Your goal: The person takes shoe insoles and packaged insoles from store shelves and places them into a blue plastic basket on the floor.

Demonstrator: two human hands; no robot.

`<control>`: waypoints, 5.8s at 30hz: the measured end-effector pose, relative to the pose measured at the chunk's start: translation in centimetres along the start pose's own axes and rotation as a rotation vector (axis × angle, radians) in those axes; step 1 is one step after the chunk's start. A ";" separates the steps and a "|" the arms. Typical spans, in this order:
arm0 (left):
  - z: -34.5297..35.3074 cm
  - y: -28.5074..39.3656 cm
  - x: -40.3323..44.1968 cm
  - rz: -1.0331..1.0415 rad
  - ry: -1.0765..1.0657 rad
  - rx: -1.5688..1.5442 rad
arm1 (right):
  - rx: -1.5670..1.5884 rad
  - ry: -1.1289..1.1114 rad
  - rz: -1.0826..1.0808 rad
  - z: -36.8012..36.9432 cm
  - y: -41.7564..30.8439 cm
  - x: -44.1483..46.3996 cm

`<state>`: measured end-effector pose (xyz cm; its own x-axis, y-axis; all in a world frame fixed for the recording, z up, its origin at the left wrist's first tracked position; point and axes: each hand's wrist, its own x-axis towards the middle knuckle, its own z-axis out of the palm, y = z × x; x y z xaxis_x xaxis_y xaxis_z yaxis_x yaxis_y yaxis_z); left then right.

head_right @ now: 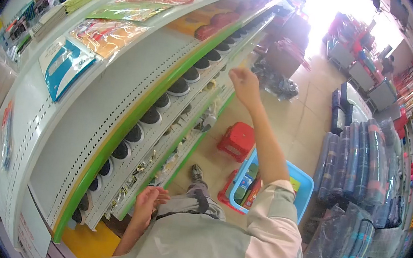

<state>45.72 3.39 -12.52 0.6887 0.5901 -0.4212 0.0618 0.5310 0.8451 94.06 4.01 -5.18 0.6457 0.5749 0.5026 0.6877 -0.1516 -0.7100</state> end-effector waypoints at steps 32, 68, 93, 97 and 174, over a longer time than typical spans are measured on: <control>12.9 14.0 19.8 0.186 -0.027 0.344 | -0.281 -0.564 -0.138 9.7 -1.1 23.9; 7.1 10.3 11.1 0.268 -0.031 0.233 | 0.726 -0.724 0.386 8.0 -7.5 16.1; 2.3 -0.1 -1.7 0.010 -0.403 0.409 | 1.312 0.365 0.975 -3.0 -3.0 -36.4; 4.0 -1.3 -1.5 0.002 -0.471 0.422 | 1.236 0.593 1.018 -5.9 0.9 -41.2; 3.7 -0.7 -0.2 0.045 -0.191 0.401 | 1.043 0.343 1.000 -6.1 15.1 -21.4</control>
<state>48.23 0.65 -11.81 0.8158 0.4646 -0.3445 0.2779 0.2076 0.9379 92.61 -15.50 -23.64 0.8424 0.3473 -0.4120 -0.5249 0.3562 -0.7730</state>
